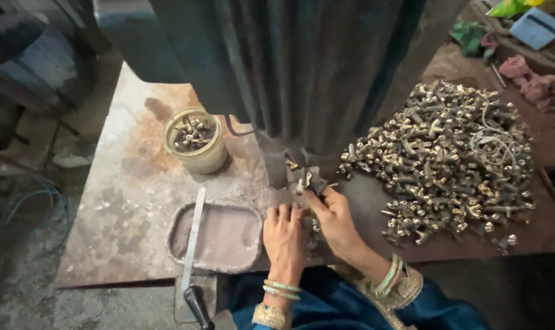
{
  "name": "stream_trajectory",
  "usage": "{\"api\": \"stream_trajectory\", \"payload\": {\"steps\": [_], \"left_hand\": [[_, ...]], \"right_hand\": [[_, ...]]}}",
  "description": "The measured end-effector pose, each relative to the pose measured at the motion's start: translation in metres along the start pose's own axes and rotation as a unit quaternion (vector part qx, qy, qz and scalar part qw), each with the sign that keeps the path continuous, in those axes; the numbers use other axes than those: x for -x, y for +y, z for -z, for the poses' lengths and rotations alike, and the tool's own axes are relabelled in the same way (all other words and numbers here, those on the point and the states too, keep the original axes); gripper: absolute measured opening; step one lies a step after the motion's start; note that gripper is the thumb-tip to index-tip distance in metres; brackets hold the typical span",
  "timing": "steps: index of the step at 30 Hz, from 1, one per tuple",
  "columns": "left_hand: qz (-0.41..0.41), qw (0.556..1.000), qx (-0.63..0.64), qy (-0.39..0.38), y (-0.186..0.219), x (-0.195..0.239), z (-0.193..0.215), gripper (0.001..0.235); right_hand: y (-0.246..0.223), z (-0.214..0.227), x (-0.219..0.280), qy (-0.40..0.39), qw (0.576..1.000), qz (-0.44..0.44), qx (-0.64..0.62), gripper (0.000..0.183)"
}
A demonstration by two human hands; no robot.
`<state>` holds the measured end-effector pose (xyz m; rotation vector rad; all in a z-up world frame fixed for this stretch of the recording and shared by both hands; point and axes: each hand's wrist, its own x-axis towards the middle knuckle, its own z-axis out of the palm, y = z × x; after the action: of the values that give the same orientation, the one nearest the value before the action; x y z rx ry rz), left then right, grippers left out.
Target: The person sits at a bench drill/tapping machine and threads brass fittings one at a time. They pick a fitting from a large pile, seat it in the fixture under the machine, pull the lever to tap threads, then place the finished fitting into a container, repeating the cycle.
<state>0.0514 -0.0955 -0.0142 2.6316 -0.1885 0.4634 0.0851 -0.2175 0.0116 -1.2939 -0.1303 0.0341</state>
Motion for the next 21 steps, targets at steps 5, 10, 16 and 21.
{"api": "stream_trajectory", "payload": {"steps": [5,10,16,21], "left_hand": [[0.163,0.959,0.231,0.025,0.000,0.011,0.008,0.036],[0.316,0.709,0.629,0.038,-0.016,0.051,0.002,0.040],[0.382,0.656,0.649,0.048,-0.015,0.062,0.004,0.044],[0.296,0.686,0.653,0.124,0.008,0.027,0.050,0.040]], "right_hand": [[-0.022,-0.002,-0.004,-0.026,0.999,-0.039,0.014,0.029],[-0.011,0.005,-0.006,-0.016,0.999,-0.039,0.020,0.027],[-0.018,0.002,-0.006,-0.007,0.998,-0.061,0.008,0.025],[-0.015,0.011,-0.009,-0.073,0.996,-0.014,0.044,0.022]]}}
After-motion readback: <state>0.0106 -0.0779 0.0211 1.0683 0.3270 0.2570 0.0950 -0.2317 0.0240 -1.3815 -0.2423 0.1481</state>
